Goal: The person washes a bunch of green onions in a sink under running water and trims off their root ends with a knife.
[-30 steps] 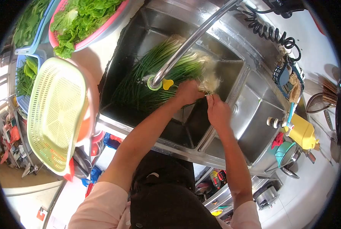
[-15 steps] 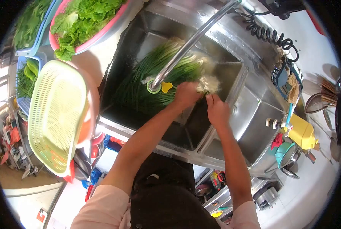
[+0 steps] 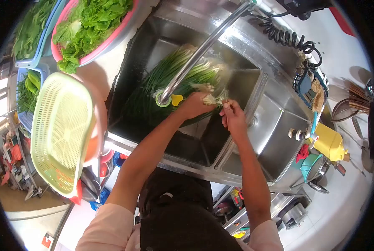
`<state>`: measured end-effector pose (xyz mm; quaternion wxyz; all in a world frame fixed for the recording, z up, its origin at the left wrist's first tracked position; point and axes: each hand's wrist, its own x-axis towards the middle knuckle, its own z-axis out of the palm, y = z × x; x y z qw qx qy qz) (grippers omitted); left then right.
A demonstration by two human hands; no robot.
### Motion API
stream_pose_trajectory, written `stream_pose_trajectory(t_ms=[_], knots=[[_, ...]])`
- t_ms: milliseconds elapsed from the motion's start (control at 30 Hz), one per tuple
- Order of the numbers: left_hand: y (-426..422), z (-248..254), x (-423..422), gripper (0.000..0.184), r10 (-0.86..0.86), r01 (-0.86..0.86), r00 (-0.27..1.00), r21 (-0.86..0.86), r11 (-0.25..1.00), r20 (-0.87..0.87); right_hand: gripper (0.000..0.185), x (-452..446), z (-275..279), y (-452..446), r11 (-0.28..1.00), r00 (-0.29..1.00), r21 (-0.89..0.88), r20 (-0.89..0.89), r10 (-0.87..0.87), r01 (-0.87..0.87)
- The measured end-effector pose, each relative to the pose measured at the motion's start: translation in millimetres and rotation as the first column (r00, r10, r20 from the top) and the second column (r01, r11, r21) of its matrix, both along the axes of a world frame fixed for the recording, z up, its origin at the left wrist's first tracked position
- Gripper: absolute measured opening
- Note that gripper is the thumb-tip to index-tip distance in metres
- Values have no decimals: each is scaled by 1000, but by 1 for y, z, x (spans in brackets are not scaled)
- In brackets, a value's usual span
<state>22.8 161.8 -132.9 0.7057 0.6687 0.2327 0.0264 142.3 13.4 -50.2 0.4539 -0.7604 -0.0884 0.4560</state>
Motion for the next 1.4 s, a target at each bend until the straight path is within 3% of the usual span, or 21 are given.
stream_pose_trajectory(t_ms=[100, 200, 400, 600, 700, 800, 900, 1000, 1100, 1133, 1233, 1333, 1400], knots=[[9, 14, -5, 22, -131, 131, 991, -2, 991, -13, 34, -1, 20, 21, 976, 940, -29, -266, -216, 216], [9, 27, -7, 23, -139, 148, 986, -108, 983, 91, 24, 11, -5, 30, 950, 779, -241, -550, -302, 198], [8, 28, -14, 27, -247, 248, 969, 15, 969, -24, 15, 8, -21, 42, 952, 855, -19, -435, -283, 306], [0, 25, -16, 35, 56, -55, 998, 18, 998, -24, 9, 32, 8, 40, 912, 874, 26, -296, -385, 410], [3, 11, -3, 43, 101, -91, 978, 62, 994, -185, 8, 45, 27, 29, 928, 913, 52, -209, -352, 369], [4, -1, 22, 49, 150, -88, 958, 247, 965, -246, 8, 49, 61, 16, 897, 892, 113, -214, -399, 428], [3, -10, 54, 56, 123, 18, 900, 316, 949, -419, 10, 42, 91, 2, 878, 879, 105, -170, -446, 467], [-11, -32, 74, 55, 338, -110, 909, 643, 758, -243, 14, 35, 111, -19, 876, 881, 122, -154, -447, 466], [-25, -51, 82, 57, 190, 44, 959, 776, 629, -209, 15, 26, 126, -37, 870, 883, 156, -134, -450, 467], [-34, -64, 79, 54, 3, 41, 998, 768, 640, -56, 15, 24, 130, -44, 867, 881, 164, -144, -450, 470], [-73, -80, 71, 44, -68, 45, 998, 771, 635, -3, 16, 14, 131, -63, 867, 881, 167, -158, -446, 469], [-82, -97, 73, 40, -101, 225, 973, 768, 600, -207, 15, 7, 131, -75, 879, 888, 163, -201, -414, 447], [-84, -97, 74, 29, 51, 80, 988, 772, 630, -145, 15, 5, 128, -85, 875, 884, 172, -218, -413, 452]])
